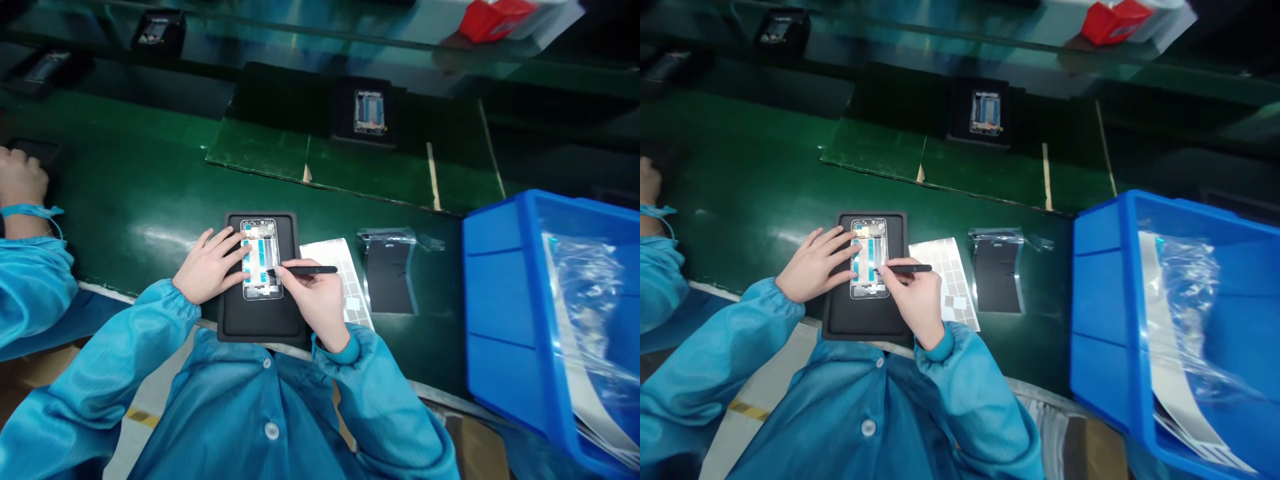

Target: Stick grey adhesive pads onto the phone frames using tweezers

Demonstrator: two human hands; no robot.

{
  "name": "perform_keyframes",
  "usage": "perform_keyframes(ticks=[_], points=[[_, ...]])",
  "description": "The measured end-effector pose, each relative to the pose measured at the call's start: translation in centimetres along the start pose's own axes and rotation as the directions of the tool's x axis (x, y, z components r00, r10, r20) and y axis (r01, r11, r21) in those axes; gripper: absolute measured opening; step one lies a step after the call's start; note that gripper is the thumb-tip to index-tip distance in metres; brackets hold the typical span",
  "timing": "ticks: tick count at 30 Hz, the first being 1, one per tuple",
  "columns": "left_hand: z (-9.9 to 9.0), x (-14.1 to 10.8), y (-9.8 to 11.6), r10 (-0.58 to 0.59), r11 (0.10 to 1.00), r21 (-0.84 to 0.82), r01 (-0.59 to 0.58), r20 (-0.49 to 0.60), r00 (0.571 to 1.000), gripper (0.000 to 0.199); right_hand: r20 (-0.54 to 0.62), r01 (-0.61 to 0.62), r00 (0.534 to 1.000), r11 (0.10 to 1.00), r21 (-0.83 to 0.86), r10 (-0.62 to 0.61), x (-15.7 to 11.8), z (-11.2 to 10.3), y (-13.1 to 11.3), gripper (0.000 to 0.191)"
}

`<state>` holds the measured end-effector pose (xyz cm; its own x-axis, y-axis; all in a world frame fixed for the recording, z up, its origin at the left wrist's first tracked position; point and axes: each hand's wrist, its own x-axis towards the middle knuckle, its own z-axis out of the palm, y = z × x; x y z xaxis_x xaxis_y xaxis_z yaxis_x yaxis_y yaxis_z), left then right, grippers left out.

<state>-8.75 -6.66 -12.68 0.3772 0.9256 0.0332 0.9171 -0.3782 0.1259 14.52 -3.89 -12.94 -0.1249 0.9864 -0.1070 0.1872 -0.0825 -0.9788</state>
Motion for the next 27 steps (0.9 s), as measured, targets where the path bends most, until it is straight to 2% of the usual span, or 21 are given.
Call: perform_keyframes(ticks=[9, 14, 16, 18, 21, 24, 27], points=[[-0.3, 0.1, 0.2, -0.010, 0.999, 0.035, 0.010, 0.007, 1.000, 0.050, -0.005, 0.024, 1.000, 0.998, 0.057, -0.024, -1.4, -1.7, -0.4, 0.014], [-1.1, 0.0, 0.0, 0.048, 0.995, 0.090, -0.049, 0.013, 0.999, 0.045, -0.064, 0.093, 0.994, 0.994, 0.058, -0.089, -4.0, -4.7, -0.3, 0.008], [-1.9, 0.8, 0.5, 0.066, 0.995, 0.077, -0.064, -0.027, 0.997, 0.043, -0.114, 0.102, 0.989, 0.990, 0.094, -0.091, -5.1, -6.5, 0.0, 0.006], [-2.7, 2.7, 1.7, 0.086, 0.996, 0.021, -0.085, -0.096, 0.992, 0.041, -0.187, 0.102, 0.979, 0.988, 0.119, -0.079, -6.0, -8.4, 0.6, 0.006], [-3.0, 7.5, 5.3, 0.139, 0.980, -0.126, -0.157, -0.141, 0.980, 0.038, -0.312, 0.090, 0.949, 0.990, 0.109, -0.052, -6.5, -11.4, 1.9, 0.009], [-2.1, 13.4, 10.2, 0.181, 0.945, -0.260, -0.199, -0.094, 0.979, 0.037, -0.418, 0.095, 0.907, 0.991, 0.095, -0.047, -6.2, -13.8, 3.3, 0.012], [-0.2, 18.8, 14.1, 0.122, 0.932, -0.337, -0.134, -0.057, 0.991, 0.042, -0.487, 0.114, 0.872, 0.989, 0.099, -0.052, -5.5, -15.5, 4.1, 0.017]])
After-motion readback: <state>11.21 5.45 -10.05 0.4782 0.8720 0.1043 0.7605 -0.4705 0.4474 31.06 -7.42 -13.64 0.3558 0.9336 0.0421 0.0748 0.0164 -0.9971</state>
